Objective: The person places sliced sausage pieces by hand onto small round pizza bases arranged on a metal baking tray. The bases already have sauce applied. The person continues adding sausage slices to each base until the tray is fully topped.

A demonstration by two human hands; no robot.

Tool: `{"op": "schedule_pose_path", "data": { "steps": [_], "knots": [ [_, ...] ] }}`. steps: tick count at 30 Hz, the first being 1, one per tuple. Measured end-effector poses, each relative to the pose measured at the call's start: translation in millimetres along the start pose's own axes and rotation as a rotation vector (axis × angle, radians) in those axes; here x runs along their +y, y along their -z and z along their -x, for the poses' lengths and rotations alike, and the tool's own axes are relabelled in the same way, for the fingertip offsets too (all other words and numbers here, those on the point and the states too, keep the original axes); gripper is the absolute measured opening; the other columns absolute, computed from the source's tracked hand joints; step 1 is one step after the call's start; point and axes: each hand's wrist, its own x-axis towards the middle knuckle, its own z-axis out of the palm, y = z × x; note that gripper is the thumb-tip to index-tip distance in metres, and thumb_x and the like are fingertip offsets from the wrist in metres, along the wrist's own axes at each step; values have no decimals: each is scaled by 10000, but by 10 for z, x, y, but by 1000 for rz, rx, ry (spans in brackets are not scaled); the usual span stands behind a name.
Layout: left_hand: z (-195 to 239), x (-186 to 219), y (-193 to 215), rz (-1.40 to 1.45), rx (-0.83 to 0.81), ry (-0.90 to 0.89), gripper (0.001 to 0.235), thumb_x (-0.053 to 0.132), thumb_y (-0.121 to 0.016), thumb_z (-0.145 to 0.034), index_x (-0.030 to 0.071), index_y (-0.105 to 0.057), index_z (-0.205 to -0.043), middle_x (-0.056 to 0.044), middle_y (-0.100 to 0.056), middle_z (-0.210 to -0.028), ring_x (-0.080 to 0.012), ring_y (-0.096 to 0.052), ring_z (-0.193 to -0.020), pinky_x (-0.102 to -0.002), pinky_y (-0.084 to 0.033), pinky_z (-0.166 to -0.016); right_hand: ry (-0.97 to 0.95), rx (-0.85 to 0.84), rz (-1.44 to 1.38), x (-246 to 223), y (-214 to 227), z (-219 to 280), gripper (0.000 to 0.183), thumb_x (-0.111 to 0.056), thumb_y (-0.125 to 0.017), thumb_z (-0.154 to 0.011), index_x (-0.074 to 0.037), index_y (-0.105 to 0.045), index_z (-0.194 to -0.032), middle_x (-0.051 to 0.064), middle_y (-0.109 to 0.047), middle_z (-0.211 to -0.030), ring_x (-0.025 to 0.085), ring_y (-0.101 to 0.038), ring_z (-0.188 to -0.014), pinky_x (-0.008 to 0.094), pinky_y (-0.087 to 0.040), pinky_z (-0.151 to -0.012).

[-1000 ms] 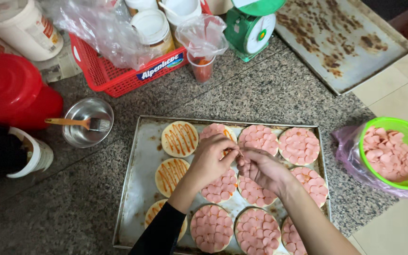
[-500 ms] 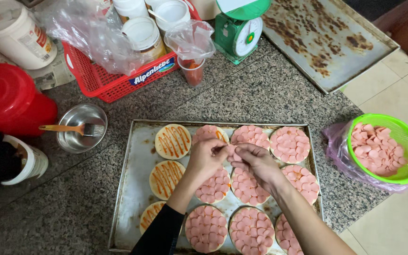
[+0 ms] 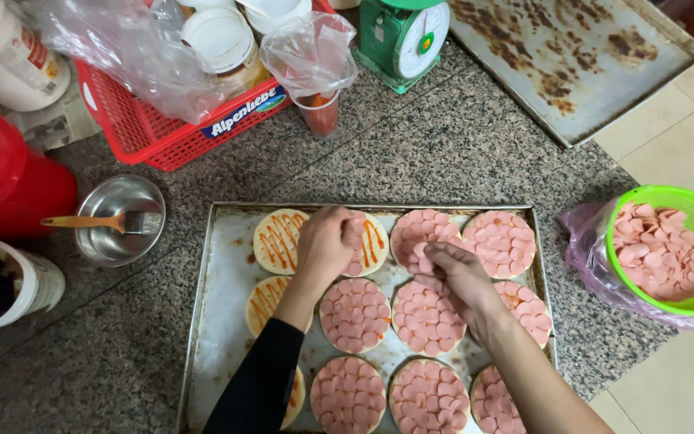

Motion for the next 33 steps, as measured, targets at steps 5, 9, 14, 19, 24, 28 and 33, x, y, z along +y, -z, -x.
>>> {"op": "schedule_pose_path", "data": {
  "steps": [5, 9, 14, 19, 24, 28, 33],
  "knots": [
    [-138, -43, -286, -192, -198, -107, 122, 155, -682, -904, 45, -726, -875, -143, -698, -897, -328, -670, -883, -479, -479, -807, 3, 79, -31, -82, 27, 55, 209, -149, -536, -1036, 7, -653, -1110, 99, -740, -977, 215, -738, -926, 333, -624, -861],
    [-222, -54, -365, -368, -202, -117, 189, 219, -715, -889, 34, -743, -862, -146, -705, -878, -300, -664, -848, -476, -425, -867, 2, 95, -53, -131, 42, 60, 197, -159, -542, -1039, -6, -642, -1112, 94, -732, -958, 200, -727, -922, 339, -630, -869],
    [-263, -19, -375, -410, -181, -130, 208, 231, -739, -870, 24, -744, -857, -143, -708, -870, -294, -665, -863, -461, -420, -865, -9, 116, -77, -126, 68, 21, 200, -155, -551, -1031, -20, -654, -1135, 90, -726, -956, 198, -729, -911, 340, -633, -862],
    [-279, 9, -341, -409, -136, -117, 192, 215, -773, -827, 28, -751, -867, -134, -710, -874, -295, -663, -870, -446, -420, -855, -23, 101, -75, -92, 72, -26, 215, -164, -552, -1032, -14, -659, -1143, 110, -742, -985, 204, -732, -898, 339, -624, -857],
    [-275, 36, -292, -384, -127, -92, 227, 237, -803, -797, 24, -752, -857, -135, -709, -874, -305, -654, -879, -452, -418, -855, -27, 56, -82, -67, 47, -58, 214, -159, -553, -1030, -3, -665, -1124, 115, -744, -986, 220, -737, -896, 353, -624, -869],
    [-277, 67, -273, -385, -132, -82, 209, 241, -798, -815, 39, -753, -840, -130, -709, -879, -305, -651, -888, -456, -416, -860, -16, 30, -82, -69, 21, -53, 229, -165, -543, -1035, 4, -670, -1122, 129, -748, -995, 233, -740, -902, 356, -620, -869],
    [-253, 142, -164, -355, -96, -76, 258, 286, -793, -852, 34, -737, -847, -118, -703, -861, -291, -651, -892, -458, -404, -862, -41, 25, -44, -101, -35, 8, 256, -180, -529, -1040, 4, -661, -1158, 128, -748, -1045, 238, -736, -933, 347, -618, -864]
  ]
}}
